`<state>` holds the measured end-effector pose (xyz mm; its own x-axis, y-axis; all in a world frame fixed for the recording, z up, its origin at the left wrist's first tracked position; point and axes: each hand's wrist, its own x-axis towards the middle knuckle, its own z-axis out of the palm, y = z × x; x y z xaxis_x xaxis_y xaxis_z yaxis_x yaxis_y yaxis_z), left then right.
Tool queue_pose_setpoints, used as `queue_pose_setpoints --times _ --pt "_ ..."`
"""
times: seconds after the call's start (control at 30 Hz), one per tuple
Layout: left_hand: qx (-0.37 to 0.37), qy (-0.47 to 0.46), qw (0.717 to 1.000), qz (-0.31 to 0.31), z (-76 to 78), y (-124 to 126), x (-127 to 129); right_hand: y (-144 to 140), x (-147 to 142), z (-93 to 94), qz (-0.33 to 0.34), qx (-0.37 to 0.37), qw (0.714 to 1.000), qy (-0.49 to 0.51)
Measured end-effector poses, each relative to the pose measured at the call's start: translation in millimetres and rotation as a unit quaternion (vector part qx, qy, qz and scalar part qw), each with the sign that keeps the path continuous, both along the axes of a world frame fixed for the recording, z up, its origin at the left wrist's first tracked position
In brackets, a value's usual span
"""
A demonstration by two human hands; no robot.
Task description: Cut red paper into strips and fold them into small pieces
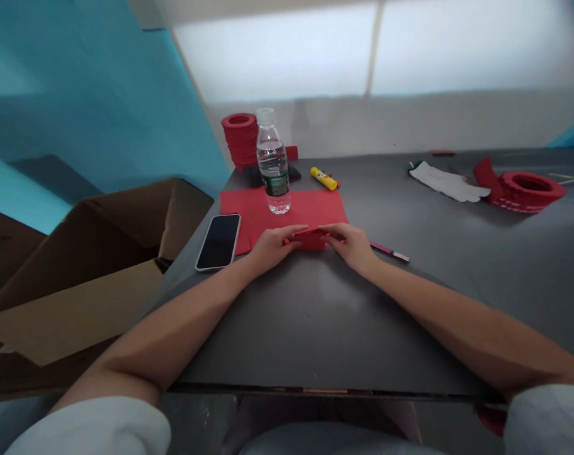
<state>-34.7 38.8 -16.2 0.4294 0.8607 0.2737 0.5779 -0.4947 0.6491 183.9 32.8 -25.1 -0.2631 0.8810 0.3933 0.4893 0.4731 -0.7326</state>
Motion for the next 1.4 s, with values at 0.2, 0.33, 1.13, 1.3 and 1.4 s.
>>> queue_pose_setpoints --times 0.2,0.33,1.13,1.3,1.4 --pt "0.026 -0.010 0.999 -0.026 -3.8 2.0 -1.9 1.2 -0.6 -7.8 0.017 0.057 0.998 -0.011" --pt "0.043 -0.014 0.998 -0.037 -4.1 1.7 -0.9 1.5 0.4 -10.0 0.034 0.082 0.996 -0.030" --pt "0.021 -0.016 0.998 -0.059 -1.9 -1.4 -0.8 4.6 6.1 0.6 0.103 0.024 0.994 -0.017" --pt "-0.025 -0.079 0.995 -0.047 -6.0 -0.1 1.9 6.7 4.0 -3.8 0.044 -0.061 0.997 -0.010" --pt "-0.036 -0.083 0.996 -0.028 -6.7 2.0 1.8 8.8 4.4 -3.8 0.043 -0.089 0.994 -0.048"
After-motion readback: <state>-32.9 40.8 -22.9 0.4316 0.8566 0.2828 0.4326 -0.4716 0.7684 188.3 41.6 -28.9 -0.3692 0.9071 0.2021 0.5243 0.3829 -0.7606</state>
